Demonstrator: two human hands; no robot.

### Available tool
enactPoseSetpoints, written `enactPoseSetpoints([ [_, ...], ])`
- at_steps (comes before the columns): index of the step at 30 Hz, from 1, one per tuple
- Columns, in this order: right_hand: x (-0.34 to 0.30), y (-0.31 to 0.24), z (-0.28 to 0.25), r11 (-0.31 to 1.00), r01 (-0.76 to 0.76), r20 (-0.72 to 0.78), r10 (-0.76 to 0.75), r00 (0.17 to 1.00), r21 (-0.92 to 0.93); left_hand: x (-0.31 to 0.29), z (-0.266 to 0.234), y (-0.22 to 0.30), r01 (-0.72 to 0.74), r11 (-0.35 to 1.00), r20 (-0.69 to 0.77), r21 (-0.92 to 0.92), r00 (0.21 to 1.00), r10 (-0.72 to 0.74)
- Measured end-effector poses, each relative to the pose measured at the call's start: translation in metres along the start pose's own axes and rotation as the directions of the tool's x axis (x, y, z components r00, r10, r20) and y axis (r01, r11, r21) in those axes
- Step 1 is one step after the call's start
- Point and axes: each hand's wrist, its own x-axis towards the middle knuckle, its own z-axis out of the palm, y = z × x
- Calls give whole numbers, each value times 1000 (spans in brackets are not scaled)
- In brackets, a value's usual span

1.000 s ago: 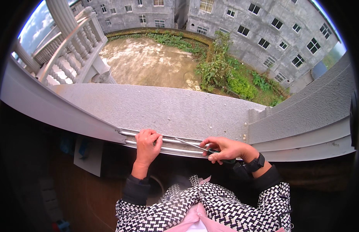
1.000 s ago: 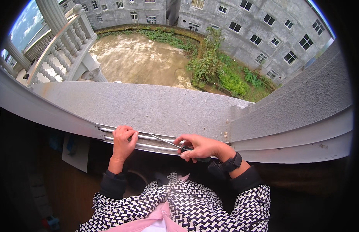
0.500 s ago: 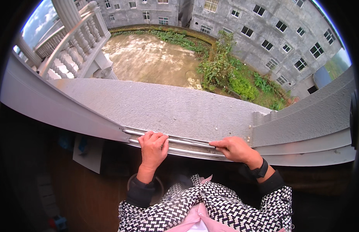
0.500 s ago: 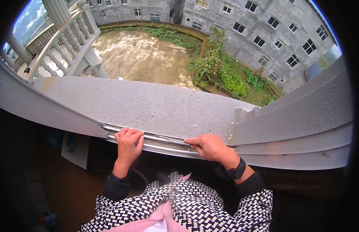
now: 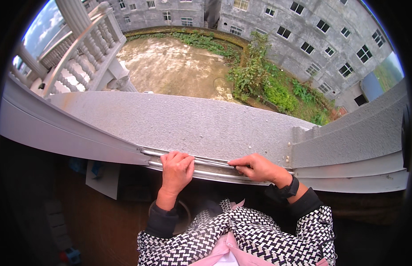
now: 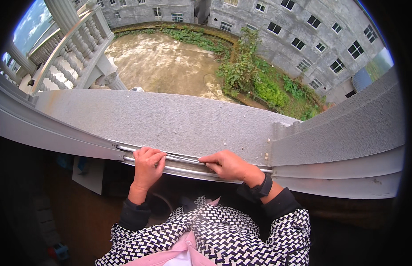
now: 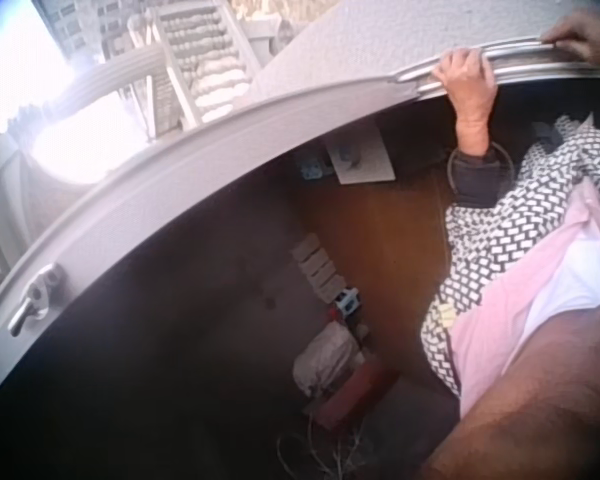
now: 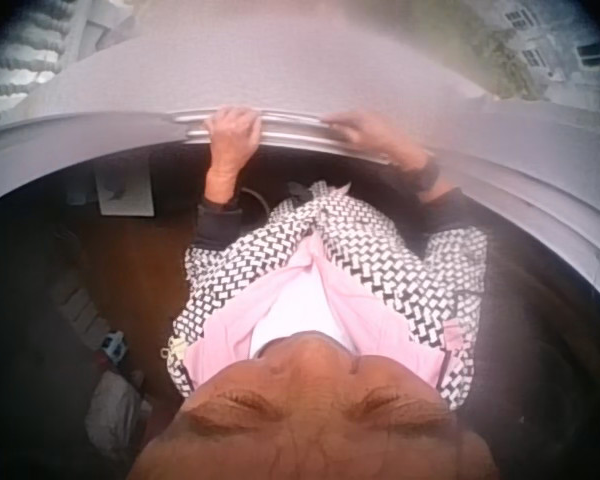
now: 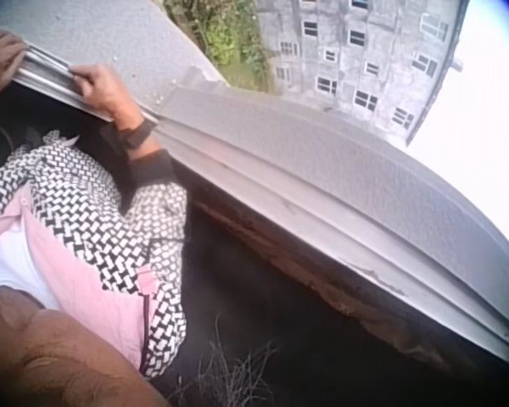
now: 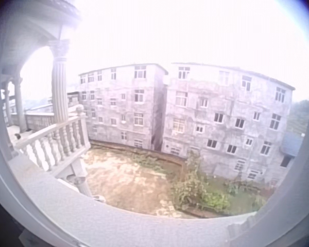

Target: The person uses a screwdriver to adjust the window frame and sash, repeatedly opening and closing the window to test the mechanism. They work on the lower track and side edges of the frame, making small adjustments throughout the clip.

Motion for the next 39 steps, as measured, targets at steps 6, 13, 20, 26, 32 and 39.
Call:
enactPoseSetpoints([
  [6, -2, -14, -29, 814, -156, -243, 341, 908, 559, 50, -21, 6, 49, 997, -349, -55, 935, -65],
  [13, -47, -32, -28, 984, -174, -92, 176, 980, 31, 11, -18, -11, 77, 994, -16, 79, 997, -76],
  [20, -28, -10, -15, 983, -96, -65, 87, 994, -159, -8, 0, -19, 27, 998, -55, 55, 998, -24],
  [26, 2, -17, 4, 974, -69, -47, 60, 997, -215, -10, 4, -19, 2, 995, -55, 96, 998, 3],
  [32, 21, -8, 12, 999, 43, -20, -43, 999, 13, 1, -13, -9, 18, 999, -71, 39, 997, -15],
  [39, -6, -12, -21, 957, -86, -322, 176, 930, 276, 39, -37, -3, 71, 997, -327, 9, 943, -65],
])
